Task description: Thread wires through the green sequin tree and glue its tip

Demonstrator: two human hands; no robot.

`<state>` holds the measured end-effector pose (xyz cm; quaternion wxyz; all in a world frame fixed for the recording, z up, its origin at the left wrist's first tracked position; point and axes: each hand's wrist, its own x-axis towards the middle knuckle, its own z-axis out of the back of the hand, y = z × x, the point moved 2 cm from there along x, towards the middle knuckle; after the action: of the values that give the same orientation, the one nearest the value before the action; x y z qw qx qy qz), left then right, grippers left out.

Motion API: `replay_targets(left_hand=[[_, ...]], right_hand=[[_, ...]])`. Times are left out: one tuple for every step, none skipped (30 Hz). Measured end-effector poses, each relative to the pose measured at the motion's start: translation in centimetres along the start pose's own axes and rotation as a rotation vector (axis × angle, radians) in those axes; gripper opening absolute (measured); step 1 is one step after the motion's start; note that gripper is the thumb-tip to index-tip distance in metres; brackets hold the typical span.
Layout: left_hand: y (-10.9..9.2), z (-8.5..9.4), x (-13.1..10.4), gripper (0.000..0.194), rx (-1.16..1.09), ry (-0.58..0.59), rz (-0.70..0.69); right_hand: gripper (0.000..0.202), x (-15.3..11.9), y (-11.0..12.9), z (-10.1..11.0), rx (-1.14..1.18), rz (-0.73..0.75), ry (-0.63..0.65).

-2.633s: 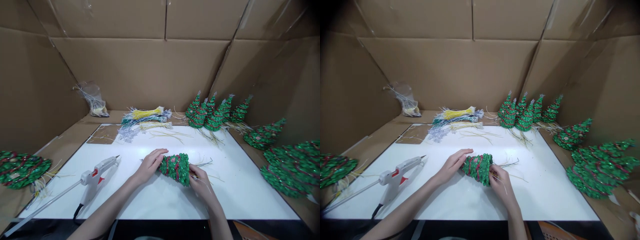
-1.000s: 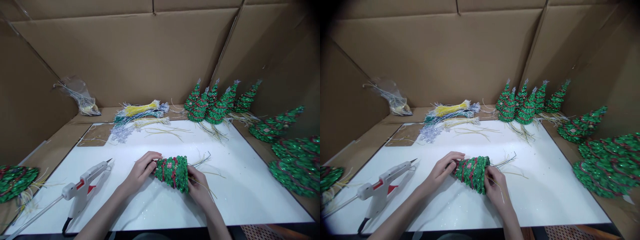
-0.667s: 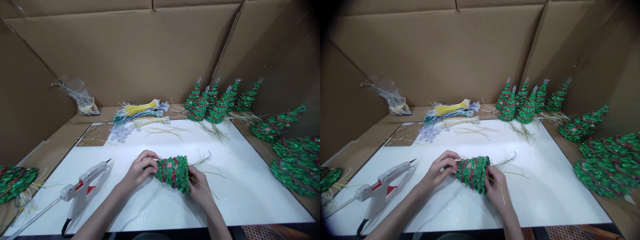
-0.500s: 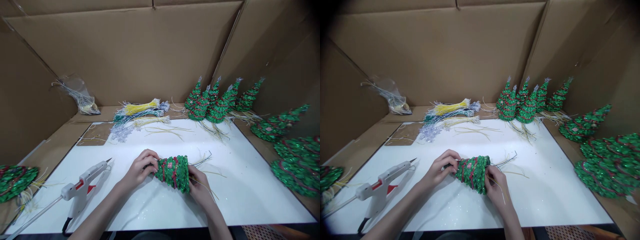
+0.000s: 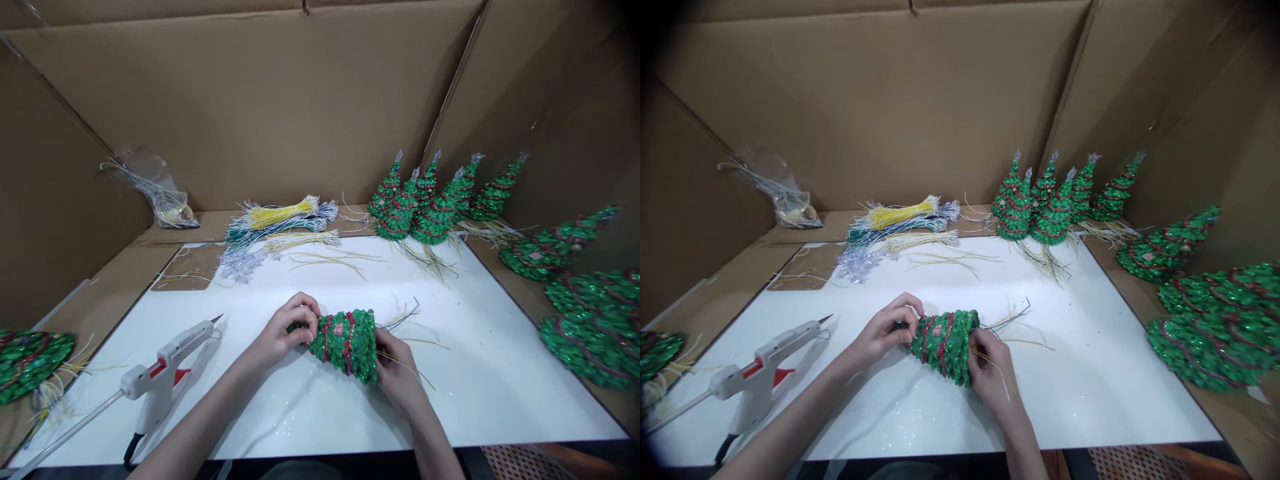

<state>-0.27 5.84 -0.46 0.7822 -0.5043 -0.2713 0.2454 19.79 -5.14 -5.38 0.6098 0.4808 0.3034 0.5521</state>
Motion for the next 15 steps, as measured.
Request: replay_targets(left_hand=[[-0.01,-0.04,-0.01,0.03,-0.005,0.005,0.004],[-0.03,-0.08,-0.02,0.029,-0.009,0.01,0.007],[-0.05,-0.11,-0.05,0.028,-0.014,0.017,0.011],[-0.07,-0.13,-0.07,0.027,-0.018,0.024,0.014],[-0.1,-0.14,-0.1,0.026,-0.023,0.029,0.018],[-0.12,-0.13,-0.12,0.026,-0.026,0.032,0.022],[-0.13,-0.11,-0.12,0.025,-0.028,0.033,0.025],[-0.13,-0.08,-0.11,0.025,-0.028,0.031,0.025],[-0.1,-0.04,-0.1,0.025,-0.024,0.026,0.022],[-0.06,0.01,-0.08,0.025,-0.018,0.022,0.019],[0.01,0.05,-0.06,0.025,-0.014,0.021,0.015],[0.09,0.09,-0.04,0.025,-0.014,0.022,0.011],[0.18,0.13,-0.04,0.025,-0.019,0.022,0.005],[0.27,0.16,-0.06,0.024,-0.026,0.022,0.0],[0.35,0.19,-0.08,0.024,-0.032,0.021,-0.006]], right_hand=[[0.031,0.0,0.06,-0.01,0.012,-0.01,-0.001],[0.032,-0.01,0.11,-0.02,0.026,-0.021,-0.001],[0.032,-0.02,0.14,-0.03,0.038,-0.03,-0.002],[0.032,-0.04,0.17,-0.04,0.046,-0.033,-0.005],[0.032,-0.06,0.19,-0.05,0.05,-0.036,-0.009],[0.031,-0.09,0.19,-0.06,0.052,-0.041,-0.013],[0.03,-0.12,0.18,-0.07,0.053,-0.047,-0.018],[0.029,-0.15,0.15,-0.06,0.052,-0.055,-0.025],[0.028,-0.18,0.12,-0.05,0.053,-0.062,-0.03],[0.027,-0.2,0.08,-0.03,0.054,-0.066,-0.03],[0.025,-0.22,0.04,0.0,0.054,-0.067,-0.028],[0.024,-0.22,0.0,0.03,0.056,-0.065,-0.022],[0.023,-0.21,-0.03,0.07,0.06,-0.06,-0.013],[0.022,-0.19,-0.05,0.12,0.065,-0.054,-0.003],[0.022,-0.15,-0.05,0.17,0.069,-0.045,0.006]])
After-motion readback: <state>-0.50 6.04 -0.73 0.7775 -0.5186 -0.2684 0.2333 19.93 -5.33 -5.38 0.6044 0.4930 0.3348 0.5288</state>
